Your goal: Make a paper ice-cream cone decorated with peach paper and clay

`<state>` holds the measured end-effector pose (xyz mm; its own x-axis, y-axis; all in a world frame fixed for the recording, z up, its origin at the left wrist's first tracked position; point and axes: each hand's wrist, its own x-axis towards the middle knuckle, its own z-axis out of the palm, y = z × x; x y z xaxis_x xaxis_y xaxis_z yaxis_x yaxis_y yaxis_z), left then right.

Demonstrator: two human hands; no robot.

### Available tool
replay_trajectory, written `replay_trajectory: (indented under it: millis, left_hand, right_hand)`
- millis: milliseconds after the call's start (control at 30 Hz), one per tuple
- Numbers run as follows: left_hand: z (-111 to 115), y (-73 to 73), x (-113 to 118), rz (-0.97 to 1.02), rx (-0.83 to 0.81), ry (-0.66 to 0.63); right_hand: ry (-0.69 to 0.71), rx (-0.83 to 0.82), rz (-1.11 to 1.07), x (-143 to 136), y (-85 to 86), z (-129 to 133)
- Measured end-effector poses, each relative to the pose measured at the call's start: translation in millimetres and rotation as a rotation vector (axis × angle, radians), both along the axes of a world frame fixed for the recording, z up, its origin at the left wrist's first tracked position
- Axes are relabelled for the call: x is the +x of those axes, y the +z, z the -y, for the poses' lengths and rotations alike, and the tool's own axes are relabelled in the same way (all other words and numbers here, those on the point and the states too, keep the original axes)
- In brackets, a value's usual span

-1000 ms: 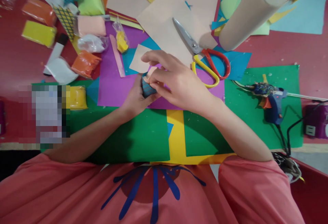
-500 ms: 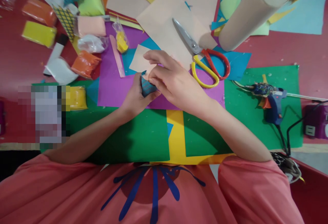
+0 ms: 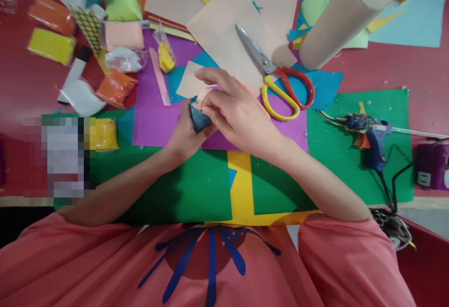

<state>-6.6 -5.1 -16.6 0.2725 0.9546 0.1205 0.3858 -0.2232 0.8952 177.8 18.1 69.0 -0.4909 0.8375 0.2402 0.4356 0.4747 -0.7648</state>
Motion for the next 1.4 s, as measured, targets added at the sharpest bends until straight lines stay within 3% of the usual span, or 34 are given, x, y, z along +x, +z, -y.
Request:
replay_trajectory:
  millis: [467,800,933,1100,1233,1400]
  left_hand:
    - [1,-1.6,0,-0.032,0.022,0.015]
    - [-3,8.0,2,0.159,-0.139,-0.011]
    - [-6,11.9,-1,0.266,-0.277,-0.140]
    - [-8,23.1,-4,0.414,-0.521,-0.338]
    - [-10,27.7,-4,0.403,-0.480,-0.370]
    - [-10,23.3,-3,0.369,-0.438,-0.351]
  right_hand:
    - [-0.002,0.023,0.041,0,1.3,2]
    - [-0.021,-0.036,-0.052,8,15.2,-1]
    - [-0.051,-0.029,-0.281,18,16.9,-7]
    - [0.036,-0.060,-0.236,17,14.3,-10]
    - [0.025,-0.080,-0.201,14,13.7,-10]
    - [0.043,-0.044,-0.149,14,13.8,-10]
